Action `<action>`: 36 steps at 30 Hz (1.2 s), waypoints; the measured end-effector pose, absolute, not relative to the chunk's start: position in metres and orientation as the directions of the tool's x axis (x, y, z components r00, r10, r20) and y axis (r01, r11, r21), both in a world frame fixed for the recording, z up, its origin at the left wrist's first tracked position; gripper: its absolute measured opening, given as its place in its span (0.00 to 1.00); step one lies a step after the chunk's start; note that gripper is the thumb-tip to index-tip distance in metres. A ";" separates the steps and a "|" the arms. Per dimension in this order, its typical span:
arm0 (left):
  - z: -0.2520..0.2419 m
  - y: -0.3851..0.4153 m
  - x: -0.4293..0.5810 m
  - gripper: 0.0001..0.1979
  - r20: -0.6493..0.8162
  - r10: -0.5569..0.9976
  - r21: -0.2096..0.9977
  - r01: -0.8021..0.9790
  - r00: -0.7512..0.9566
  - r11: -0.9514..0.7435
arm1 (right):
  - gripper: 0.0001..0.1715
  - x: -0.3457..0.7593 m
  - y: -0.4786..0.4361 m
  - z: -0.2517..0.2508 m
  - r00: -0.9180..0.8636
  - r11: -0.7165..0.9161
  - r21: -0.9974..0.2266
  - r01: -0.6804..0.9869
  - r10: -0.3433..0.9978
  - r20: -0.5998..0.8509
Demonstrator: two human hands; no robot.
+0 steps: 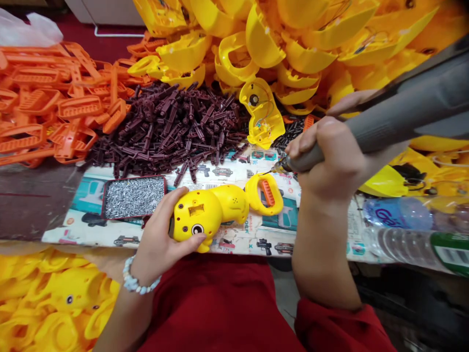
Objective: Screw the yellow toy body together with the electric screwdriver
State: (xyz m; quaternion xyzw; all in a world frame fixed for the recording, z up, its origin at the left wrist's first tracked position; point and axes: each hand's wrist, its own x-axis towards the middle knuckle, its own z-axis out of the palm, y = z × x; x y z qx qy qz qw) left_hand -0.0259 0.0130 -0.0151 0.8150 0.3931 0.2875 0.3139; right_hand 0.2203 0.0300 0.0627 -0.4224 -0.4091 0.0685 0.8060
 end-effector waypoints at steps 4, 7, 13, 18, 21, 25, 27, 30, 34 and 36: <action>-0.015 0.012 -0.026 0.33 0.222 0.823 0.730 0.471 0.523 -0.496 | 0.12 0.221 0.032 0.057 0.595 0.614 -0.740 0.275 0.496 0.632; -0.016 0.011 -0.026 0.34 0.222 0.824 0.727 0.475 0.521 -0.496 | 0.11 0.220 0.032 0.057 0.545 0.572 -0.742 0.350 0.520 0.658; -0.017 0.011 -0.026 0.34 0.229 0.826 0.724 0.477 0.515 -0.498 | 0.13 0.215 0.031 0.057 0.543 0.520 -0.757 0.395 0.533 0.649; -0.016 0.010 -0.025 0.34 0.223 0.831 0.733 0.474 0.509 -0.488 | 0.10 0.213 0.029 0.059 0.569 0.546 -0.754 0.365 0.511 0.645; -0.016 0.010 -0.025 0.34 0.217 0.831 0.739 0.470 0.512 -0.482 | 0.11 0.213 0.029 0.059 0.567 0.551 -0.759 0.346 0.523 0.637; -0.017 0.011 -0.024 0.34 0.235 0.826 0.729 0.469 0.512 -0.498 | 0.13 0.213 0.031 0.054 0.597 0.571 -0.778 0.260 0.538 0.595; -0.016 0.011 -0.024 0.34 0.257 0.820 0.726 0.458 0.511 -0.513 | 0.12 0.214 0.032 0.050 0.591 0.546 -0.793 0.271 0.556 0.585; -0.016 0.012 -0.023 0.32 0.308 0.795 0.722 0.416 0.523 -0.553 | 0.11 0.218 0.033 0.044 0.594 0.491 -0.822 0.288 0.582 0.556; -0.020 0.018 -0.024 0.30 0.349 0.757 0.727 0.351 0.552 -0.590 | 0.09 0.225 0.032 0.039 0.635 0.491 -0.840 0.230 0.579 0.512; -0.023 0.021 -0.024 0.30 0.362 0.745 0.732 0.324 0.560 -0.599 | 0.10 0.225 0.029 0.036 0.652 0.508 -0.830 0.231 0.552 0.520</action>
